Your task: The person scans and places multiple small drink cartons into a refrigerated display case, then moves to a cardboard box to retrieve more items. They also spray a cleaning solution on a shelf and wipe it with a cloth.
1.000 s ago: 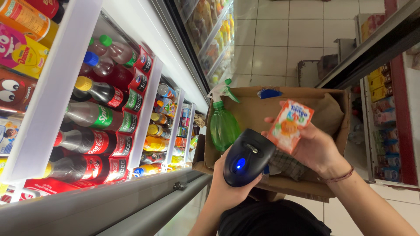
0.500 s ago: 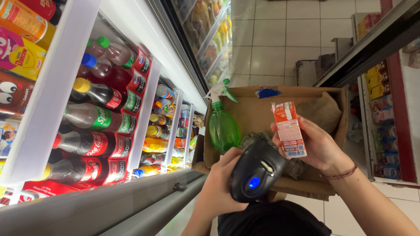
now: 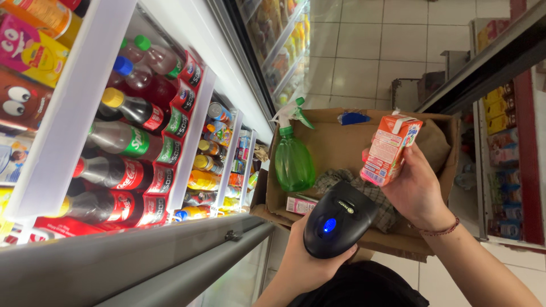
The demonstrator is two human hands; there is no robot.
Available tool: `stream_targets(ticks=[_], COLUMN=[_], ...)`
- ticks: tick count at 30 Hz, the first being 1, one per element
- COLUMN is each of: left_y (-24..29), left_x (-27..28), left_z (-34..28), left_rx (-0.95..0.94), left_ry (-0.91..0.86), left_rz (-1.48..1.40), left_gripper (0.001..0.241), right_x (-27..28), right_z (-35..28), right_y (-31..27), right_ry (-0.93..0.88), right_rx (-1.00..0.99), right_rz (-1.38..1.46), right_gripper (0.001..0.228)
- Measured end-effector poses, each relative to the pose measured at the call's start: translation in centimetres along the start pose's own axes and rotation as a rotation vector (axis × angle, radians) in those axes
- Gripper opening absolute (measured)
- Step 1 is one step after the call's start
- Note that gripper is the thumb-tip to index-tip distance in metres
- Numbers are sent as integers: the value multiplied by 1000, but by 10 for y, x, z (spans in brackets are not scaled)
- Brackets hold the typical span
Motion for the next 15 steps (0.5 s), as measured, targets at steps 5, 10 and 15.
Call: stream_targets(ticks=[5,10,15], left_y=[-3,28,64], left_x=[9,33,55], left_z=[-2,8,-2], left_rx=[-41,31,-34], left_ry=[118,82,157], left_rz=[-3,-186,-290], left_gripper=[74,58,48], right_x=[-15,-58,-103], right_z=[9,30,54], right_y=[2,2,11], right_ry=[-18,-186,-396], right_rx=[-38,-59,-36], right_rz=[9,-3,113], right_gripper=[50,62,64])
Point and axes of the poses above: each hand's wrist, its own z-axis towards the middle knuckle, its own x-axis out of the back of the hand, y = z × x, the point moved 6 cm from there along z, towards the middle knuckle, and after that the axes turned 3 degrees about x, right-handed, at the moved point
